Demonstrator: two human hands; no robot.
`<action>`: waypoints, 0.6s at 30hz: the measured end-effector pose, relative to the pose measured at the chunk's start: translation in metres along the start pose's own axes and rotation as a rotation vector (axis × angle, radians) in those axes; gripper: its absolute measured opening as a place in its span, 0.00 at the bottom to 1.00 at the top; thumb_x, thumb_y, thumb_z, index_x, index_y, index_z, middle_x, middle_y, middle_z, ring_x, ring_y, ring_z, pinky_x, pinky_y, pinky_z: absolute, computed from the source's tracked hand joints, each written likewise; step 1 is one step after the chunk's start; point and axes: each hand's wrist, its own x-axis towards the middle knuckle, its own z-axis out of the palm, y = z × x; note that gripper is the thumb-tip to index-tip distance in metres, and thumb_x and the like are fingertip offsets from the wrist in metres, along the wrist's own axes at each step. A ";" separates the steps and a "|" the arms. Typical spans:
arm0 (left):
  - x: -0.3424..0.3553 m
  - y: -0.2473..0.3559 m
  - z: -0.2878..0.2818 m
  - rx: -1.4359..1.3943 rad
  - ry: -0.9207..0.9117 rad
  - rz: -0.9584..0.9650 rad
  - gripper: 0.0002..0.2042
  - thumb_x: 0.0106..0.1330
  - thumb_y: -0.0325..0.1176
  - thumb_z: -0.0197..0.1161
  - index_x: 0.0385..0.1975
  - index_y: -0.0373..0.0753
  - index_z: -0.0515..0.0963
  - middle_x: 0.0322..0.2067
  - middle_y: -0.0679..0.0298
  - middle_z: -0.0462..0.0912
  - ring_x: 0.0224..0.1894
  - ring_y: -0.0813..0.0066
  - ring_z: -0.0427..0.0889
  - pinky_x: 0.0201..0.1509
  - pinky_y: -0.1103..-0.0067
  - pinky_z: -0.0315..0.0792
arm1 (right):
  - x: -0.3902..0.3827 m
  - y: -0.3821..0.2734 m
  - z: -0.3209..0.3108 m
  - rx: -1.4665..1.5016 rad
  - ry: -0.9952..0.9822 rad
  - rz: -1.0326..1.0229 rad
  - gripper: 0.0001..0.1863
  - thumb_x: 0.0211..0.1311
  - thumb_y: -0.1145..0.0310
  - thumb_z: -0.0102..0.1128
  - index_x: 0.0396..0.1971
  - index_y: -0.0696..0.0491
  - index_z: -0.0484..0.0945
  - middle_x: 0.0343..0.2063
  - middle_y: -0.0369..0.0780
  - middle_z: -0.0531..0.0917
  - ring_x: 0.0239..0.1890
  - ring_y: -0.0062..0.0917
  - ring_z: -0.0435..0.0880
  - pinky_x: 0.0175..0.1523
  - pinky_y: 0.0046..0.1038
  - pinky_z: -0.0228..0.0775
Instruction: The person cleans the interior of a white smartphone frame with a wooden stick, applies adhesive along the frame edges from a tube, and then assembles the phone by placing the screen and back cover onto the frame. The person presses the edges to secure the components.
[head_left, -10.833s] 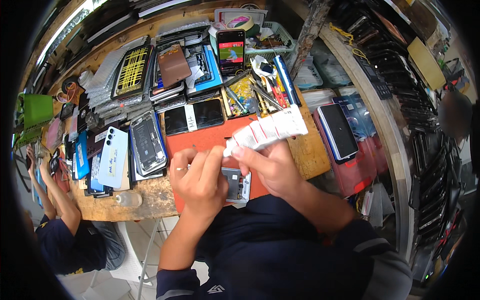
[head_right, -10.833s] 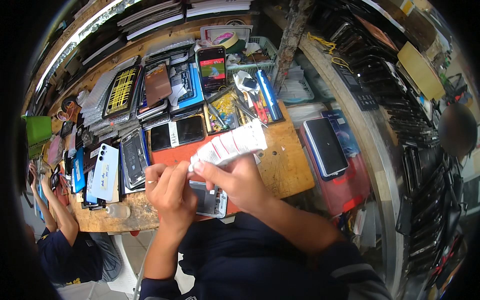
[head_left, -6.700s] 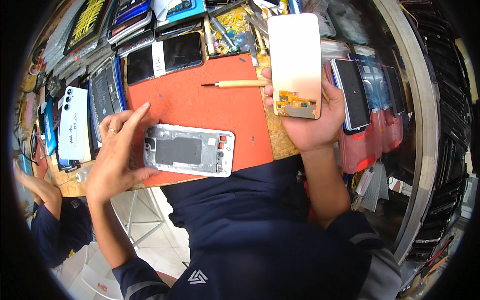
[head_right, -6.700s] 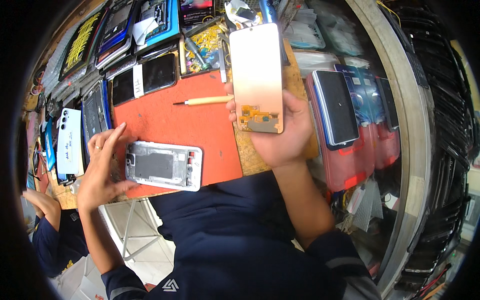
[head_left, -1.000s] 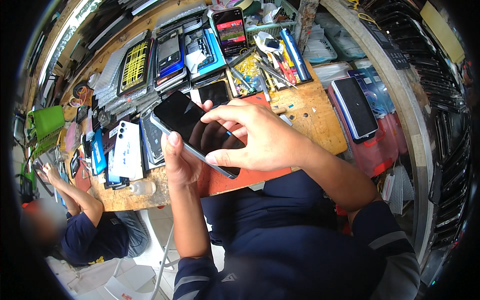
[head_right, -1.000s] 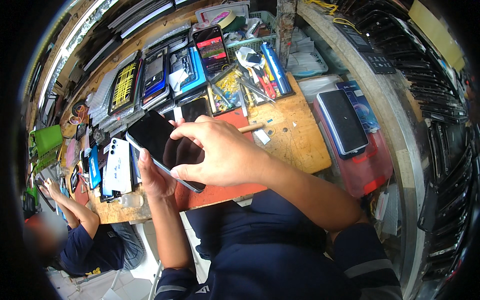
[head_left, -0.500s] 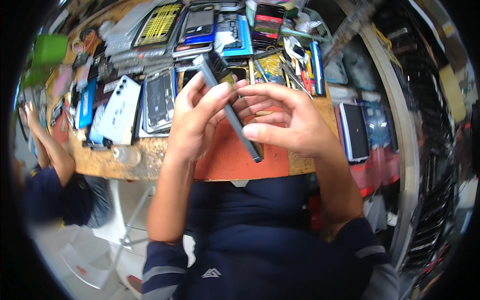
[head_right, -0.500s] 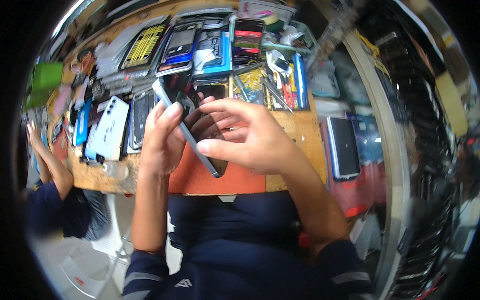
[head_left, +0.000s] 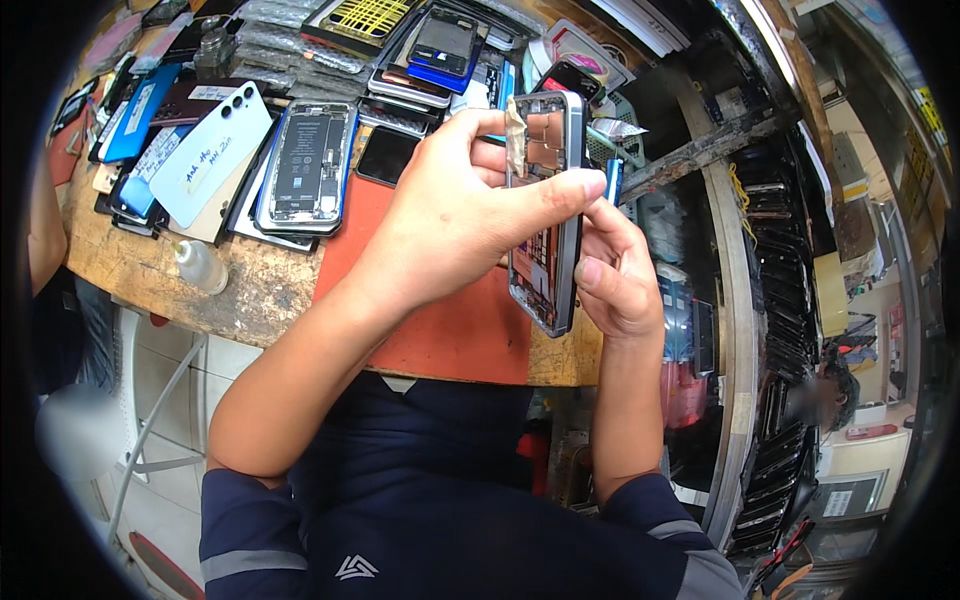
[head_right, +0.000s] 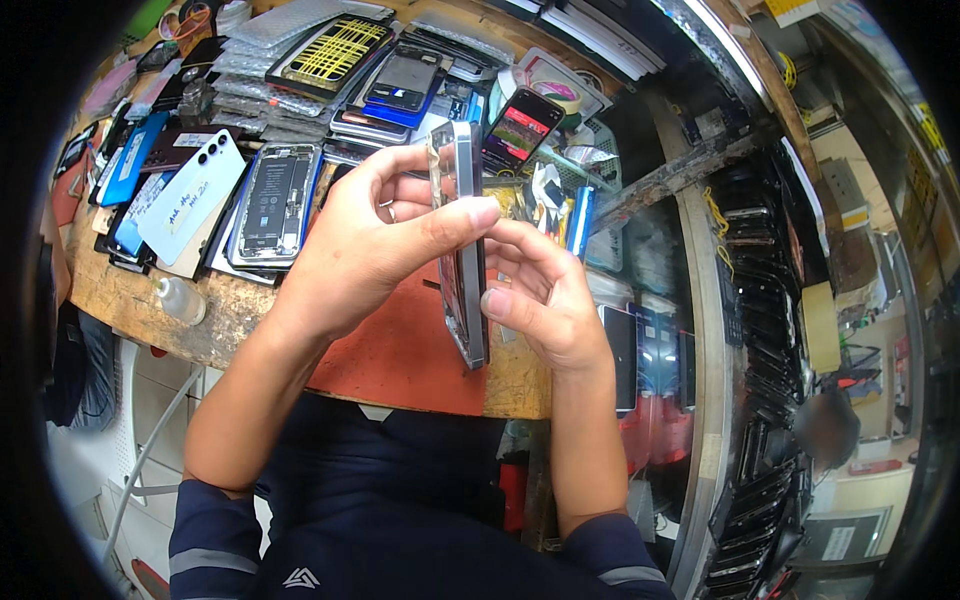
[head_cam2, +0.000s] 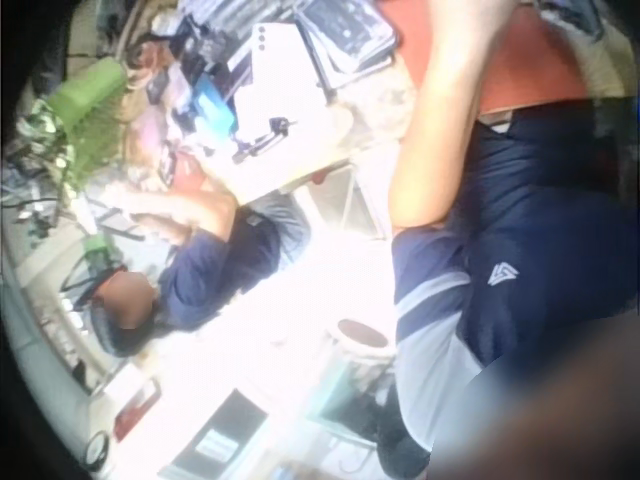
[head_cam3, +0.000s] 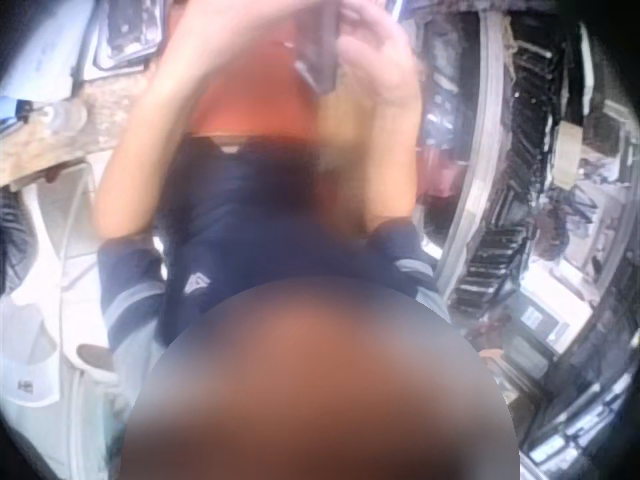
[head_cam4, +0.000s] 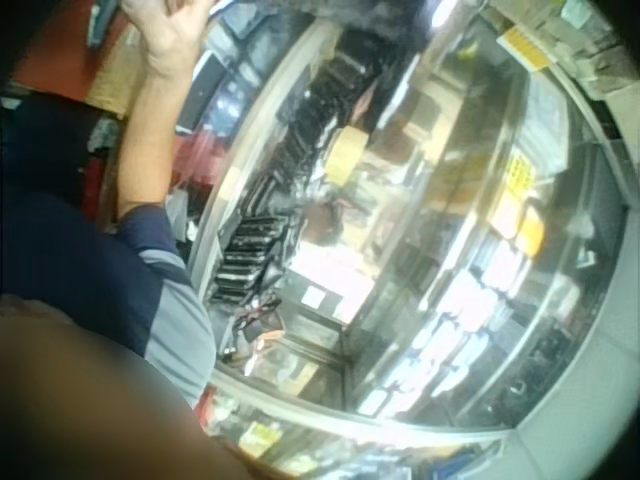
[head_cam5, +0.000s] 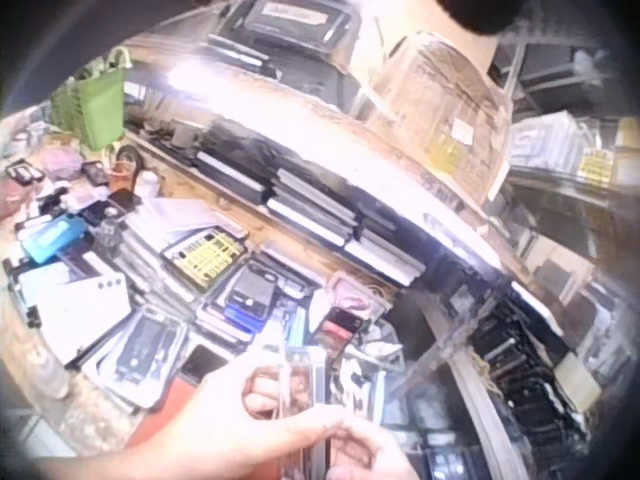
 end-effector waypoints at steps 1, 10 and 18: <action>-0.001 0.001 -0.002 0.018 -0.009 -0.022 0.35 0.65 0.39 0.84 0.62 0.23 0.72 0.41 0.56 0.90 0.41 0.76 0.91 0.44 0.79 0.86 | 0.000 0.001 0.000 0.008 -0.005 0.007 0.42 0.64 0.61 0.79 0.73 0.65 0.71 0.64 0.50 0.81 0.68 0.37 0.80 0.76 0.42 0.69; -0.008 0.006 -0.010 0.102 0.007 -0.070 0.35 0.67 0.36 0.83 0.66 0.24 0.72 0.48 0.55 0.89 0.47 0.76 0.90 0.50 0.78 0.85 | 0.005 0.003 0.003 0.047 -0.052 0.048 0.44 0.64 0.61 0.79 0.74 0.66 0.68 0.68 0.52 0.79 0.73 0.40 0.77 0.79 0.43 0.65; -0.022 0.003 -0.026 0.146 0.141 0.065 0.37 0.59 0.48 0.87 0.59 0.28 0.77 0.41 0.56 0.91 0.38 0.74 0.91 0.42 0.76 0.87 | -0.003 0.003 -0.012 0.013 0.062 0.025 0.39 0.65 0.68 0.73 0.73 0.67 0.69 0.65 0.54 0.81 0.68 0.39 0.82 0.73 0.43 0.75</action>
